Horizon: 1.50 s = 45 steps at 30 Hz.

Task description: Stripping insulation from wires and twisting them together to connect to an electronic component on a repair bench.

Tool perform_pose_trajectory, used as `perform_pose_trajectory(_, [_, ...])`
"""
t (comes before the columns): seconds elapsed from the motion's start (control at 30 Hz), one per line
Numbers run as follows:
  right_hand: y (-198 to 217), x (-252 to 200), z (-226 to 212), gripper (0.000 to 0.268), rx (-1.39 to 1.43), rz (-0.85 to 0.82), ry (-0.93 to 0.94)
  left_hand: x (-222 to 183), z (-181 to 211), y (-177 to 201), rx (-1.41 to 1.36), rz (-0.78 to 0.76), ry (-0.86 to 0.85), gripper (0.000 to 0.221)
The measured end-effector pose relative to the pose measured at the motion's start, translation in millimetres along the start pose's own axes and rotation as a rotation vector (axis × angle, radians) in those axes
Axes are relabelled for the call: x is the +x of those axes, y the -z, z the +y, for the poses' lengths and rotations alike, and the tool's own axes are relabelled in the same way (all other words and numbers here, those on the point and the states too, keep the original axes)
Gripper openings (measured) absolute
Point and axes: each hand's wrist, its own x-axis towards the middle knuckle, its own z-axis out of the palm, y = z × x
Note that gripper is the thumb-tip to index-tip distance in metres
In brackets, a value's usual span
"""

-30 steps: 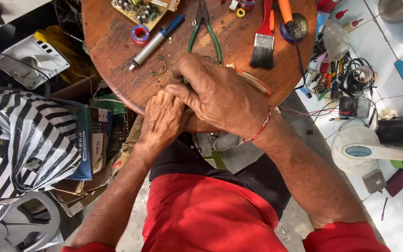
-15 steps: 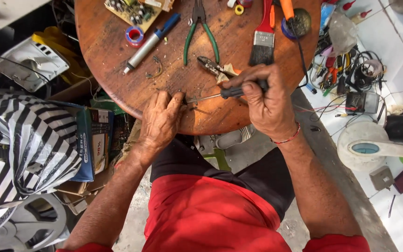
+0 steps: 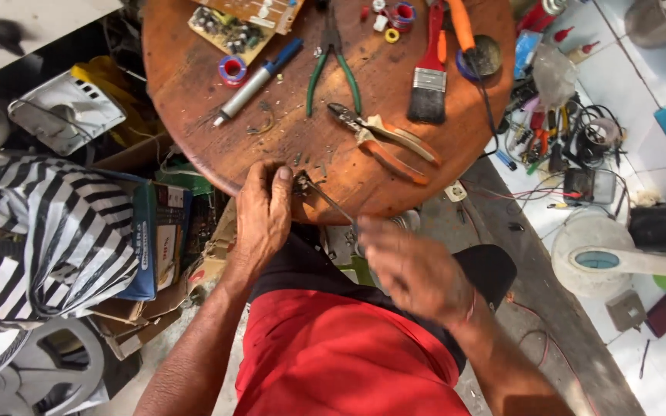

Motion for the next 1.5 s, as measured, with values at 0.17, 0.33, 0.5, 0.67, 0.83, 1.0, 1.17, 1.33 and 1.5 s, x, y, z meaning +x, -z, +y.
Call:
perform_pose_trajectory(0.17, [-5.0, -16.7, -35.4, 0.024, 0.118, -0.261, 0.175, -18.0, 33.4, -10.0, -0.547, 0.072, 0.294, 0.038])
perform_pose_trajectory(0.33, [-9.3, -17.1, -52.6, 0.021, 0.021, -0.224, 0.172, -0.2, 13.2, 10.5, -1.052, 0.094, 0.452, 0.049])
perform_pose_trajectory(0.5, [-13.2, -41.9, -53.2, 0.040, -0.160, -0.360, 0.053, 24.6, 32.1, 47.3, -0.619, -0.226, 0.479, 0.047])
perform_pose_trajectory(0.67, [-23.3, -50.9, -55.3, 0.054, -0.404, -0.295, -0.255, 18.8, 55.8, 29.4, -0.382, -0.105, 0.301, 0.069])
perform_pose_trajectory(0.83, [-38.9, -66.5, -62.9, 0.038, -0.600, -0.313, -0.495, -0.2, 75.0, 8.9, -0.463, 0.041, 0.146, 0.082])
perform_pose_trajectory(1.0, [-31.8, -62.5, -79.1, 0.029, 0.196, -0.340, -0.935, -4.1, 70.9, -16.8, -1.221, 0.119, 0.032, 0.067])
perform_pose_trajectory(1.17, [-26.3, -58.2, -79.4, 0.031, 1.134, -0.159, -1.125, -6.5, 89.5, -3.9, -1.413, -0.031, 0.041, 0.067])
perform_pose_trajectory(1.33, [-34.3, -53.9, -63.1, 0.023, 0.295, -0.215, -0.981, -8.5, 90.2, -6.6, -1.379, -0.075, 0.068, 0.039])
perform_pose_trajectory(1.5, [-40.0, -50.1, -43.2, 0.030, 0.320, -0.116, -0.988, -3.2, 63.1, -27.8, -1.400, -0.068, 0.055, 0.027])
